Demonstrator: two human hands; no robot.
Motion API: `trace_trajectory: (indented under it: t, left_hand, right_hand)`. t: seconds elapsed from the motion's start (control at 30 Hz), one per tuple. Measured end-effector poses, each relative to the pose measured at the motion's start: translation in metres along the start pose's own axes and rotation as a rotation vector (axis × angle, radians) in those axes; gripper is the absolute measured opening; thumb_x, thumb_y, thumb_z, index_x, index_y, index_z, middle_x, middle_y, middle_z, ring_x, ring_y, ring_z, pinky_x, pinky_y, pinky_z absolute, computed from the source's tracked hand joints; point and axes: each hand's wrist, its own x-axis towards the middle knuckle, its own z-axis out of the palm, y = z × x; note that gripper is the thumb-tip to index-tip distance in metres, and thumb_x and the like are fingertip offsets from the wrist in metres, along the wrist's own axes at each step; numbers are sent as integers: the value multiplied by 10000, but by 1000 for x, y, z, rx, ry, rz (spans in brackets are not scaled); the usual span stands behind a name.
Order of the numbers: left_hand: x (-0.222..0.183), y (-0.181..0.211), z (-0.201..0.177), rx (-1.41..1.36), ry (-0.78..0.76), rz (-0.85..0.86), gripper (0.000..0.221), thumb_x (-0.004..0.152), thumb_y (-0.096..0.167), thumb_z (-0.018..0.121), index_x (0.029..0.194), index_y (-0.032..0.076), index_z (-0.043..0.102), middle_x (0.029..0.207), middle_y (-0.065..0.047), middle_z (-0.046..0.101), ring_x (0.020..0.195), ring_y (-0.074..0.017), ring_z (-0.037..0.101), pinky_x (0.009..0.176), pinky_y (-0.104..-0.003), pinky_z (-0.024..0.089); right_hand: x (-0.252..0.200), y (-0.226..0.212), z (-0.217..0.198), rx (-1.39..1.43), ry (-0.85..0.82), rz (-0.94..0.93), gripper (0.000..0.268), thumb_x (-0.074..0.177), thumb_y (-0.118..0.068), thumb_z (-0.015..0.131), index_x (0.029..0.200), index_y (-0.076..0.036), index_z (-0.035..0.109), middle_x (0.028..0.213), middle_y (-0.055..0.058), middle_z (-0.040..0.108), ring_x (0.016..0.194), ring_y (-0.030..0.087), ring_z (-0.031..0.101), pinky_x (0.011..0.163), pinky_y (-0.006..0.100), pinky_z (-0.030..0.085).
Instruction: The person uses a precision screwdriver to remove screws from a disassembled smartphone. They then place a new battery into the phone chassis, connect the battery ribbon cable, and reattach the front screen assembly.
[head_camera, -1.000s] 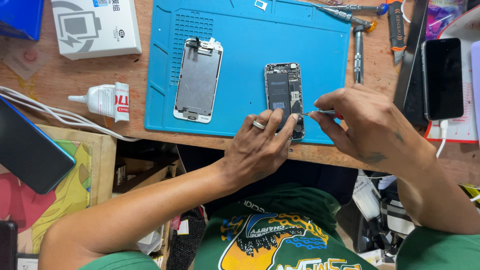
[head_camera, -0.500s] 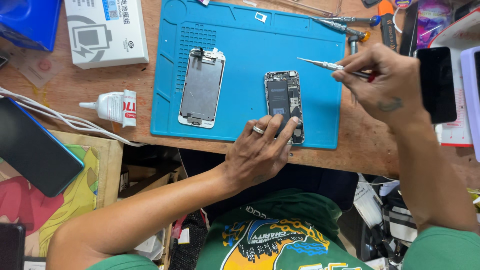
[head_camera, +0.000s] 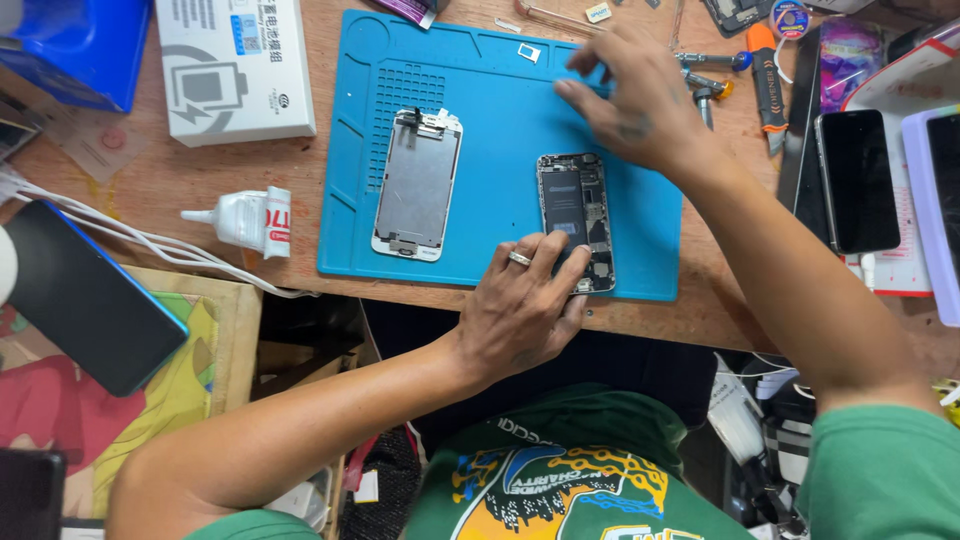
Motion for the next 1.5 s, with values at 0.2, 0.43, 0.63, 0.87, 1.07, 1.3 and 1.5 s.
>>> trace_trajectory:
  t: [0.2, 0.43, 0.63, 0.87, 1.07, 1.3, 1.5]
  left_hand:
    - [0, -2, -2, -33, 34, 6, 451, 898, 227, 721, 1265, -11, 612, 1261, -175, 574, 1184, -312, 558, 1017, -431, 426]
    - [0, -2, 0, -30, 13, 13, 452, 898, 226, 724, 1259, -19, 608, 1244, -178, 566, 1171, -307, 553, 1020, -433, 420]
    - [1, 0, -2, -9, -9, 22, 496, 905, 234, 716, 1338, 14, 615, 1250, -173, 554, 1154, -291, 538, 1002, -405, 401]
    - [2, 1, -4, -13, -45, -6, 484, 943, 225, 704, 1378, 31, 619, 1285, -170, 534, 1201, -285, 533, 1034, -405, 398]
    - [8, 7, -1, 32, -62, -32, 477, 934, 236, 711, 1376, 72, 633, 1340, -180, 539, 1245, -299, 522, 1053, -418, 393]
    - [14, 8, -5, -7, -99, -74, 493, 923, 287, 779, 1339, 57, 651, 1308, -176, 563, 1221, -318, 521, 1017, -429, 422]
    - [9, 9, -2, -26, -99, -127, 575, 943, 294, 753, 1400, 7, 553, 1331, -170, 555, 1245, -313, 534, 1037, -429, 442]
  right_hand:
    - [45, 15, 40, 57, 58, 25, 243, 922, -213, 888, 958, -24, 741, 871, 123, 702, 803, 246, 686, 713, 387, 549]
    - [51, 21, 37, 114, -84, 220, 211, 964, -212, 827, 933, -34, 719, 841, 92, 716, 761, 192, 692, 685, 343, 561]
    - [30, -4, 14, 125, -48, 9, 186, 1020, -158, 796, 995, -10, 687, 890, 113, 700, 802, 206, 675, 721, 346, 561]
    - [-65, -29, -57, 267, -380, 187, 194, 919, -185, 755, 1069, -65, 729, 879, 65, 755, 793, 161, 716, 726, 316, 589]
    - [-93, -28, -58, 219, -442, 407, 201, 880, -224, 759, 1047, -113, 768, 883, 64, 787, 786, 176, 749, 723, 330, 588]
    - [-96, -26, -49, 262, -365, 265, 189, 875, -192, 764, 1042, -105, 771, 905, 89, 783, 793, 250, 717, 728, 365, 557]
    - [-96, -33, -47, 322, -342, 331, 173, 905, -197, 740, 1046, -101, 769, 908, 79, 783, 791, 206, 719, 729, 328, 564]
